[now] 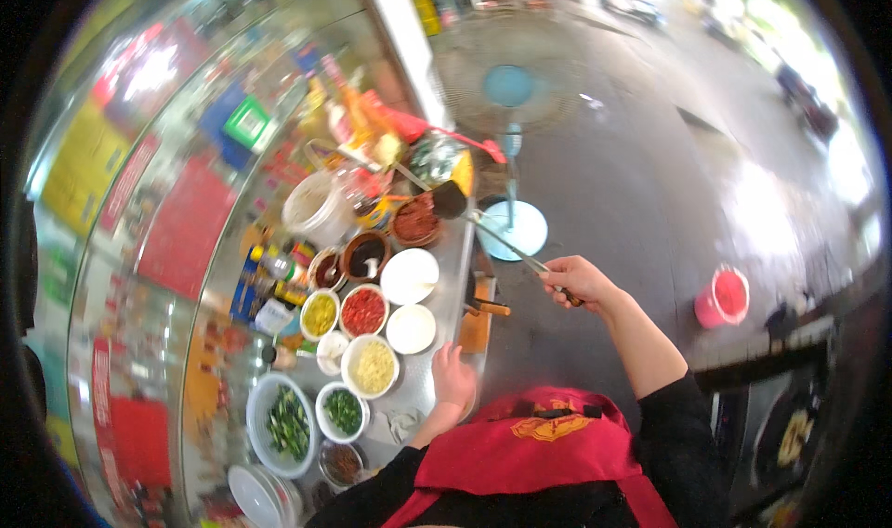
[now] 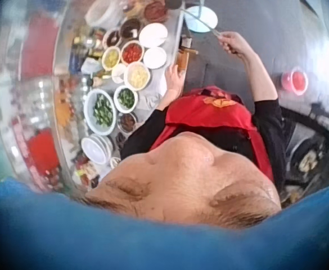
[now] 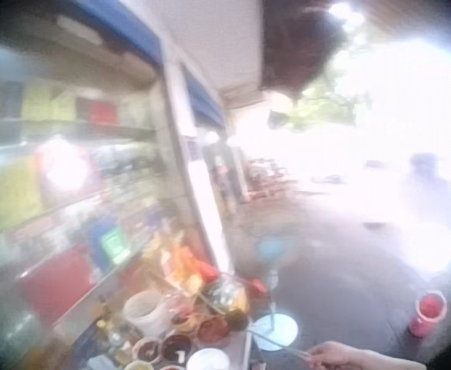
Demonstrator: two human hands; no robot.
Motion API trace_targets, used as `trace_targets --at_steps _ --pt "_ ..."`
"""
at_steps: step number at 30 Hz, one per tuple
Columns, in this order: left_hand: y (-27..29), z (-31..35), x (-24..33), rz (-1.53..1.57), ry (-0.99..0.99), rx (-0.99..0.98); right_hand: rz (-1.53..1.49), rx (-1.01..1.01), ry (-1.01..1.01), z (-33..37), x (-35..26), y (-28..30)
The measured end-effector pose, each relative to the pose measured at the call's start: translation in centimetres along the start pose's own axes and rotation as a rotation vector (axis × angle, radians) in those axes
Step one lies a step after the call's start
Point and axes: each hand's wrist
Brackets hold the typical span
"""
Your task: The person stir-fries cubed tofu in a wok, adds a dark sauce and water, and continues to stir the mixture until it simmers. The person uses a spatula to mix the ingredients and a ladle to add liquids.
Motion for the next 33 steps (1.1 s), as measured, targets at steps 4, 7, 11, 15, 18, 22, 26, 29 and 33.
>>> trace_targets --at_steps 4,7,11,15,18,22,26,29,33 --pt "-1.0 0.4 -0.4 0.037 -0.113 -0.027 -0.098 0.074 0.033 7.8 4.8 3.5" --pt "-0.7 0.9 1.5 0.072 -0.229 -0.103 -0.172 0.193 0.104 15.2 9.7 5.3" --pt "-8.3 0.0 5.4 0.073 -0.465 -0.351 -0.236 0.505 0.132 26.9 16.5 8.6" --pt "-11.2 0.4 13.8 0.097 -0.707 -0.617 -0.442 0.865 0.217 38.6 23.7 6.6" --pt "-14.6 0.6 21.2 0.089 -0.862 -0.611 -0.471 1.137 0.249 47.2 27.4 6.5" --pt "-17.6 4.6 30.4 0.140 -0.905 -0.634 -0.441 1.503 0.176 56.8 32.7 7.2" --pt "-20.2 9.0 39.6 0.194 -0.964 -0.694 0.208 1.893 -0.289 63.1 42.1 13.1" --pt "-21.6 13.4 44.6 0.242 -1.020 -0.811 0.544 1.877 -0.785 66.1 47.3 17.3" --pt "-23.0 15.0 51.0 0.211 -1.161 -0.937 0.620 1.739 -1.032 70.0 49.8 22.6"
Point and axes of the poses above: each hand's wrist, its own z-axis away from the middle knuckle, its own y-axis out of the back of the hand, x = y × z, and after that the axes turned 6 degrees about -x, right-handed
